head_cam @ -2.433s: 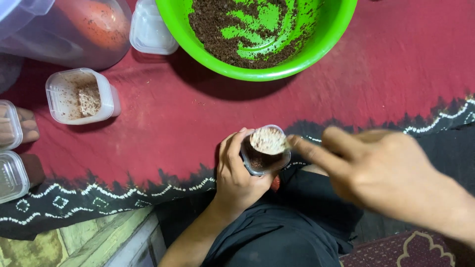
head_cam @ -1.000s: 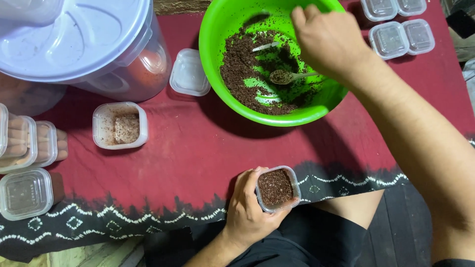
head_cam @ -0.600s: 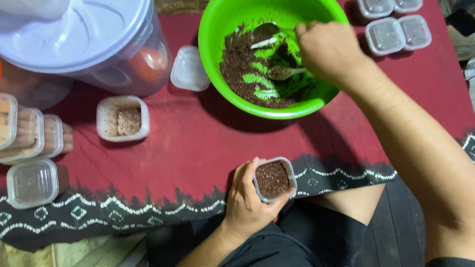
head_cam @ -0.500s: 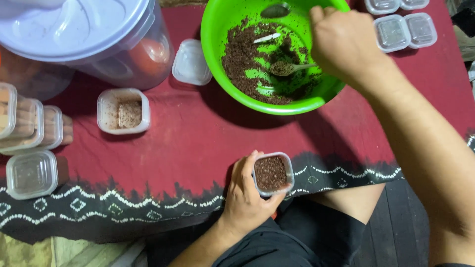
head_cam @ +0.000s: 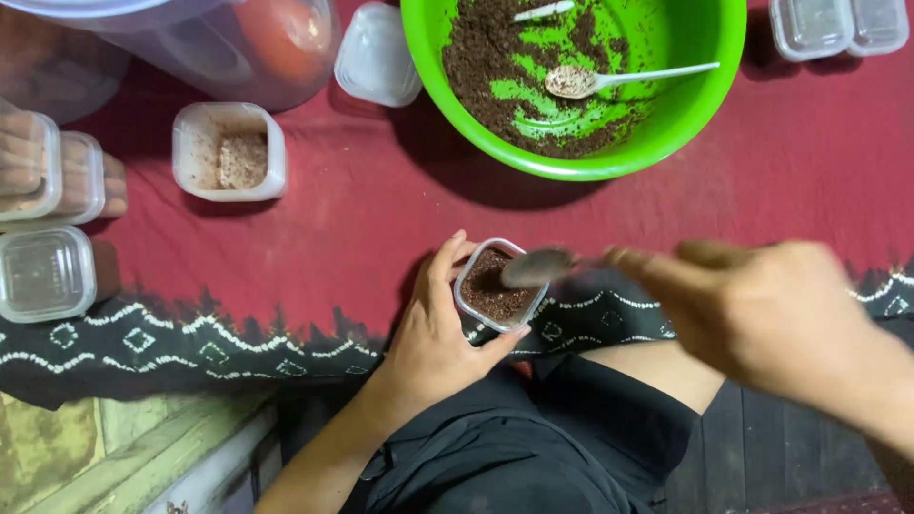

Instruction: The person scoops a dark granular substance from a large green bowl into small plastic containers using a spoon. They press the granules down into the containers to pack them tightly.

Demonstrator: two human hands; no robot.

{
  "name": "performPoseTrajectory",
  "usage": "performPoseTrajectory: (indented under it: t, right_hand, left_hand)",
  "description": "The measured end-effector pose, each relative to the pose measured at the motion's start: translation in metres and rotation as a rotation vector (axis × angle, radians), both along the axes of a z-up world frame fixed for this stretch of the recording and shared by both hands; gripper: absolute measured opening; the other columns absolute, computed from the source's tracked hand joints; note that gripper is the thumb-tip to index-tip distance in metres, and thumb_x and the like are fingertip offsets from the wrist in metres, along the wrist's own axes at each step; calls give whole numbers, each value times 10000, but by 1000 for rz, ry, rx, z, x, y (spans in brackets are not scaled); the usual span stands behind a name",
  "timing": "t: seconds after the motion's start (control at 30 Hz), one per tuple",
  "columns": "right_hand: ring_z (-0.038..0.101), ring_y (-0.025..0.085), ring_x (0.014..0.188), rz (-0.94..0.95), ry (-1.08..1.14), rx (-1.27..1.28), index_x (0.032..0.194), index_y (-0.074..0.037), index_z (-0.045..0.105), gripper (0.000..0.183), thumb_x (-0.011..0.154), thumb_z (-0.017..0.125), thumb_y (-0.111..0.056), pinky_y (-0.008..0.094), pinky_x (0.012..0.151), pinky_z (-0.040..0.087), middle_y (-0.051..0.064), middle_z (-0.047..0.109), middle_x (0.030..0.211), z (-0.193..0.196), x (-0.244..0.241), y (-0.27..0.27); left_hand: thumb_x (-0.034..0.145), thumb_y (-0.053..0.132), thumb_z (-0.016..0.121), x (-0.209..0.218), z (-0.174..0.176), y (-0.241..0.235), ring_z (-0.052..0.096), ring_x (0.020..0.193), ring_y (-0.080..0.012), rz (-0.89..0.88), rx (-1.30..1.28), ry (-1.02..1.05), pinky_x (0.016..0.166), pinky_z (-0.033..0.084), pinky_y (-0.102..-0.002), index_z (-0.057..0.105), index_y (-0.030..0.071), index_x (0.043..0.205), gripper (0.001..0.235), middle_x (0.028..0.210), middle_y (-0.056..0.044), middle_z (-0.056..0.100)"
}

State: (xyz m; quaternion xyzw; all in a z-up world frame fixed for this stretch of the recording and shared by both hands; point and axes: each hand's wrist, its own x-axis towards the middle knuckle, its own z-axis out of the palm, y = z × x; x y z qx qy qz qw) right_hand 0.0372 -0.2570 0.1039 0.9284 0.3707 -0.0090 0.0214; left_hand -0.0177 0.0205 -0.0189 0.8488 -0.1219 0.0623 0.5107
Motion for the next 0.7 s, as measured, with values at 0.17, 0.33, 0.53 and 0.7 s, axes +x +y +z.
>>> performPoseTrajectory:
  t: [0.17,0.33,0.53,0.7]
  right_hand:
    - [673,302,401,-21,155,-68,1361,-314,652,453,912,595,-301,466,285,500,-34,752,759,-24,-2,28]
    - [674,322,415,38,166,-81,1389,-329,626,445,946,579,-309,470,295,515,-21,730,713,-32,8,36]
    - [588,76,483,466,-143,-365,1555,-183,503,696,881,674,-165,277,460,596,-49,537,703,-22,7,41]
    - [422,99,450,548,-294,-344,1511,-135,569,605,907,544,-152,264,406,378,-27,428,645,-20,5,48]
  left_hand:
    - [745,318,990,-1,11,-7,694,1134,-249,99,123,-138,1015,577,-332,343,-54,1469,1040,1299,-146,625]
    - [782,122,921,0,18,1,667,1281,-304,14,29,-103,1133,539,-357,306,-77,1467,941,1367,-193,624]
    - [790,43,846,2,18,9,627,1346,-318,-118,-49,-20,1177,494,-370,271,-80,1484,909,1422,-236,602]
    - [818,84,850,2,10,10,625,1352,-348,-128,-31,-70,1179,502,-382,295,-108,1470,877,1453,-264,563]
